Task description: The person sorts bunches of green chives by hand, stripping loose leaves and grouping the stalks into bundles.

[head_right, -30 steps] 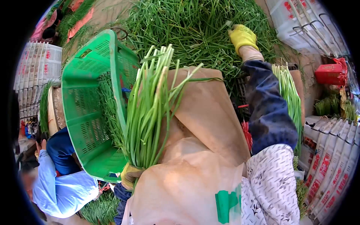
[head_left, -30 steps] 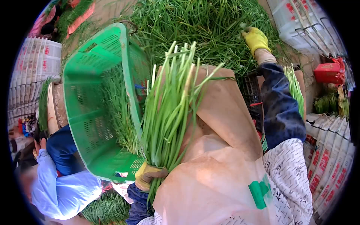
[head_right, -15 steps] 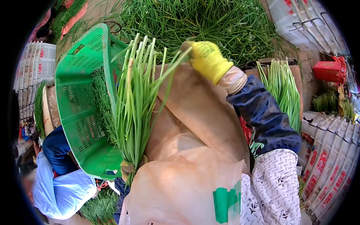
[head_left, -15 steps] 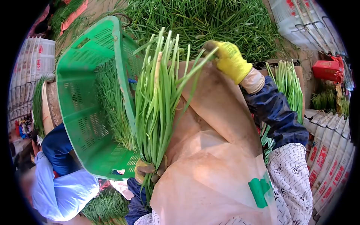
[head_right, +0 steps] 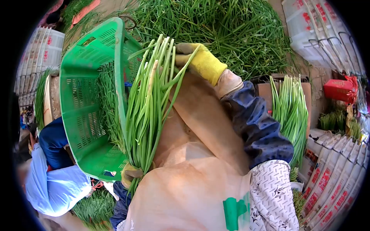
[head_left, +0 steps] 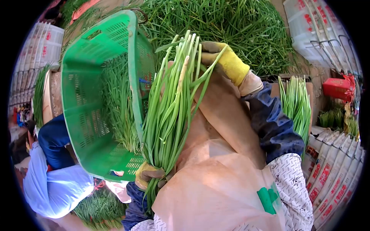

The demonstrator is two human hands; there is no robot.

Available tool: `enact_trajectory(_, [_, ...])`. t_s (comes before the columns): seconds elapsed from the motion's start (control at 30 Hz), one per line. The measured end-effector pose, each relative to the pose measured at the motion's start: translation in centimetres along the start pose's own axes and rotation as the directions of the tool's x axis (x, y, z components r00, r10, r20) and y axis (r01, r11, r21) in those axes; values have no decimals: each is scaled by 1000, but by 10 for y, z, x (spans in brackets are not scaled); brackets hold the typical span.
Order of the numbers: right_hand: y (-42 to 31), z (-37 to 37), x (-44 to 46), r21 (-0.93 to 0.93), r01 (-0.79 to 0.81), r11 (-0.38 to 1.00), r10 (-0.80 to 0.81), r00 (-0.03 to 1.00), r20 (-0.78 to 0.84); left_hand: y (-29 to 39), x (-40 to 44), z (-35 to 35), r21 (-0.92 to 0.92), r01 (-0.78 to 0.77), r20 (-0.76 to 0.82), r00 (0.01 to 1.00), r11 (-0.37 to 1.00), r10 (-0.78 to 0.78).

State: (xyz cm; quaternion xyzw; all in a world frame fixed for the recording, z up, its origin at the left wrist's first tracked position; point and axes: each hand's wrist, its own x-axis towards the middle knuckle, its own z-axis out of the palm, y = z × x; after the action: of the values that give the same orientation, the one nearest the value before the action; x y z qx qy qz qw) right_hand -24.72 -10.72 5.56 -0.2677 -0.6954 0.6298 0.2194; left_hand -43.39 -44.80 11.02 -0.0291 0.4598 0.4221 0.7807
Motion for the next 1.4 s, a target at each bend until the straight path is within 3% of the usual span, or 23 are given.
enact_trajectory(0.1, [6,-18,0,96,-245,965,254,962,-97,-1,0,-4,-355,250,107,968,901,-227])
enact_trajectory(0.17, [-1,-43,-3,-76,-285,956,268,947,-178,1,-6,7,145,7,-33,999,989,-2])
enact_trajectory(0.2, [-3,-52,-1,-32,-403,915,331,794,-510,3,-8,14,310,-66,-57,994,948,88])
enact_trajectory(0.23, [16,-91,1,-27,-301,953,240,807,-540,12,-5,24,402,-64,-50,995,913,92])
enact_trajectory(0.27, [20,-117,-1,85,-289,954,266,678,-685,16,-2,27,431,-18,-65,997,902,51])
enact_trajectory(0.3, [24,-151,-2,-265,-541,798,177,632,-755,19,1,30,459,28,-80,997,888,10])
enact_trajectory(0.33, [32,-181,-3,-594,-698,400,132,685,-716,17,1,28,445,22,-81,997,895,15])
enact_trajectory(0.4, [3,-128,-6,-755,-405,515,-222,788,-574,12,3,24,491,-22,-74,995,871,67])
enact_trajectory(0.47, [-55,-58,-13,-198,-87,976,26,955,-295,29,0,43,536,14,-74,997,844,31])
enact_trajectory(0.53, [-58,-28,-14,-743,144,654,-195,981,18,33,0,47,520,59,-67,997,852,-29])
enact_trajectory(0.57, [-50,-16,-13,-929,179,324,-326,943,68,29,-1,46,519,-18,-40,998,854,45])
enact_trajectory(0.6, [-44,-15,-9,-953,191,234,-352,931,100,25,-2,44,517,-95,-12,993,850,119])
enact_trajectory(0.8, [-2,-61,2,-854,144,500,-415,906,-90,21,4,34,467,-41,-47,996,883,71])
enact_trajectory(0.87, [5,-107,3,-920,-363,147,-65,925,-375,23,3,34,539,-89,-4,994,838,108])
enact_trajectory(0.93, [-7,-118,-14,-855,-491,-164,45,863,-504,20,0,29,624,-183,85,982,760,166])
enact_trajectory(1.0, [-1,-124,-36,-838,-378,393,-50,901,-430,17,0,16,723,-360,268,933,589,241])
enact_trajectory(1.07, [-51,-79,-53,-281,-585,761,475,797,-372,19,1,24,718,-365,274,931,592,242])
enact_trajectory(1.13, [-72,-43,-78,87,-596,798,596,802,28,24,1,42,697,-332,224,943,635,246])
enact_trajectory(1.2, [-67,-4,-91,215,-541,813,518,841,158,27,2,48,649,-257,137,965,716,222])
enact_trajectory(1.27, [-71,25,-92,36,-565,824,559,823,104,25,2,45,623,-216,86,974,752,208])
enact_trajectory(1.3, [-47,15,-97,-258,-15,966,77,970,230,22,2,40,606,-197,54,977,771,207])
enact_trajectory(1.33, [-42,12,-96,-250,-188,950,198,980,13,21,1,35,614,-193,42,976,765,213])
enact_trajectory(1.4, [-29,2,-92,-234,-361,903,253,885,-391,19,-1,22,808,-582,524,783,97,335])
